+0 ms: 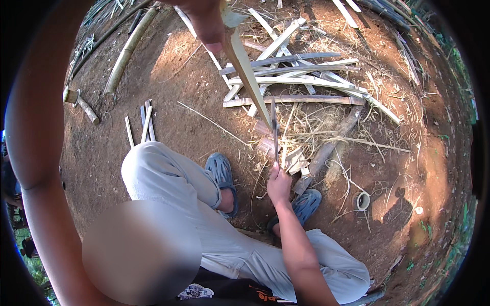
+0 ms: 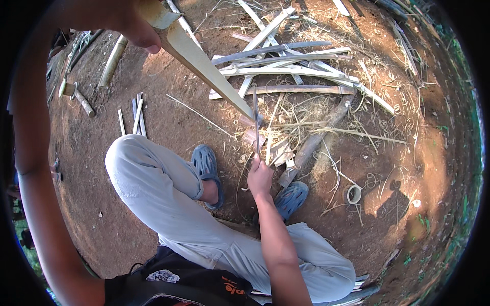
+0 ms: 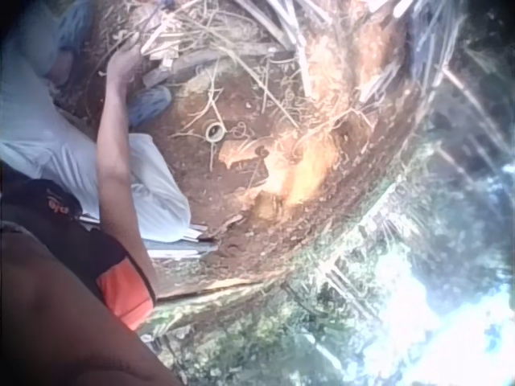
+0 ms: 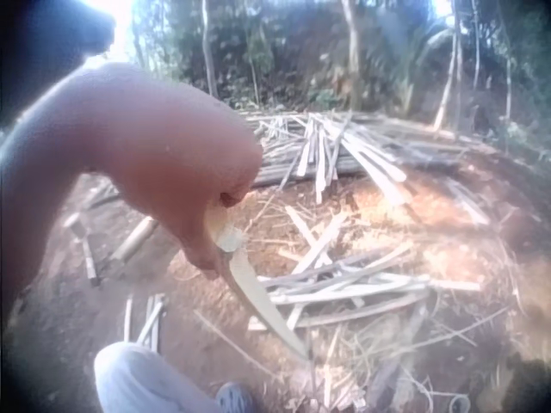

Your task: The person sits on the ground and uses a machete to shave and split thin strips of bamboo. They repeatedly hold the bamboo piece and scrape the blade along it to create fine shavings and separate the material into thinner slats.

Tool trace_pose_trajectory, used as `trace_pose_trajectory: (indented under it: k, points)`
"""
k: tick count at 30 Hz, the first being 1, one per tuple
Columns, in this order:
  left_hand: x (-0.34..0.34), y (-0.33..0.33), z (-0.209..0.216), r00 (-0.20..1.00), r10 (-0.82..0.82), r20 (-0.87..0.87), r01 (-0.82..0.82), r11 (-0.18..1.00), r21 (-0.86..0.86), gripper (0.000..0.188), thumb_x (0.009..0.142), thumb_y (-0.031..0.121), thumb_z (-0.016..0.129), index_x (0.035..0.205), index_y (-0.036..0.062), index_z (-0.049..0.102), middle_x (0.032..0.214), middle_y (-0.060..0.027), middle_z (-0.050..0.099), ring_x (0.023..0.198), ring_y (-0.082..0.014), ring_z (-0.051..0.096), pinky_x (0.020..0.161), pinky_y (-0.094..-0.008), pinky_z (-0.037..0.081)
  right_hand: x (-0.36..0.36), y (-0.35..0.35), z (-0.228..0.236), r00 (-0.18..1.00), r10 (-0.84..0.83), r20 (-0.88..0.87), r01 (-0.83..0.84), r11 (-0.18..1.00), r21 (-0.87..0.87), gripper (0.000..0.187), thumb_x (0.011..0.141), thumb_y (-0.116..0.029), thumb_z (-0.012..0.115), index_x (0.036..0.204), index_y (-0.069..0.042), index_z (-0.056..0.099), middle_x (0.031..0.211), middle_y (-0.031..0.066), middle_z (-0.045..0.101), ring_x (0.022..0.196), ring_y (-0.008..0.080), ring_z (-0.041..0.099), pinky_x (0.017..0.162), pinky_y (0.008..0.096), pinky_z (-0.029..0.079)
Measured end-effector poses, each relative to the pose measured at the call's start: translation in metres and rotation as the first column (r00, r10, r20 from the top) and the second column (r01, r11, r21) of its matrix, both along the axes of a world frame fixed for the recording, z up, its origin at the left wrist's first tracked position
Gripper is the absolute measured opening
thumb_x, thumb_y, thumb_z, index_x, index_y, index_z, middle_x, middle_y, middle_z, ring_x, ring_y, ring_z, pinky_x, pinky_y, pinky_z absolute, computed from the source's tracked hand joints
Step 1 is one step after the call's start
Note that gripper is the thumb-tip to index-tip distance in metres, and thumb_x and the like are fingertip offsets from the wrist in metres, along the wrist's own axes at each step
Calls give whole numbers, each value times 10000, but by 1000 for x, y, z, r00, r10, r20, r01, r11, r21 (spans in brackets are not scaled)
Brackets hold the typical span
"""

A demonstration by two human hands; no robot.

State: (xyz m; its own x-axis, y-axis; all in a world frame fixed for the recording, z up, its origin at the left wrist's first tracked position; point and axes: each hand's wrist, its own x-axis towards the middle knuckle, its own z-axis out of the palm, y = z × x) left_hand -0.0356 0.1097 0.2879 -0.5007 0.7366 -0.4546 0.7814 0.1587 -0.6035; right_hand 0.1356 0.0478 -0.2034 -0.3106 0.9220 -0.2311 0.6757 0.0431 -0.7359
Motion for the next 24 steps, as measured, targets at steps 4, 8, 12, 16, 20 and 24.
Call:
trace_pose_trajectory:
  k: [4,8,12,16,20,24]
  points:
    - [-20,-12,-8,990,-144,8,143,989,43,523,896,447,743,600,42,595,539,5,487,481,-108,453,448,-284,389,-9,16,46,865,44,-499,102,960,261,446,1097,-340,419,899,-4,635,584,23,504,516,120,517,498,308,420]
    - [-24,-17,-8,979,-202,13,201,978,64,533,892,464,744,597,46,594,532,7,485,474,-107,451,444,-284,386,-10,-1,17,868,78,-490,115,929,353,463,1086,-361,421,890,1,631,644,156,551,568,240,576,546,376,464]
    - [-23,-18,-6,971,-239,9,238,968,76,543,888,480,745,595,49,593,525,9,483,467,-107,449,441,-285,383,7,-18,-58,980,-71,186,111,971,-212,560,1068,-420,386,956,29,702,902,321,660,903,489,646,810,553,499]
    - [-21,-18,-7,948,-318,-24,319,946,59,554,884,497,746,592,52,593,518,12,481,459,-106,446,437,-285,380,22,-16,-73,993,-36,112,60,973,-225,539,1066,-392,404,905,23,708,847,297,681,878,493,659,796,585,478]
    - [-20,-16,-6,961,-270,-50,271,962,15,560,878,513,749,591,59,595,511,14,488,452,-106,449,432,-286,377,8,-10,-35,993,-114,-19,113,992,-59,542,1078,-377,412,807,24,657,680,218,641,678,420,644,664,492,483]
    - [-31,-2,-13,998,-50,-43,49,998,-42,536,864,514,766,603,71,612,517,16,522,448,-105,464,426,-286,373,-4,-12,-15,897,-50,-440,130,979,154,453,1082,-335,426,837,11,585,567,144,481,517,328,517,531,427,423]
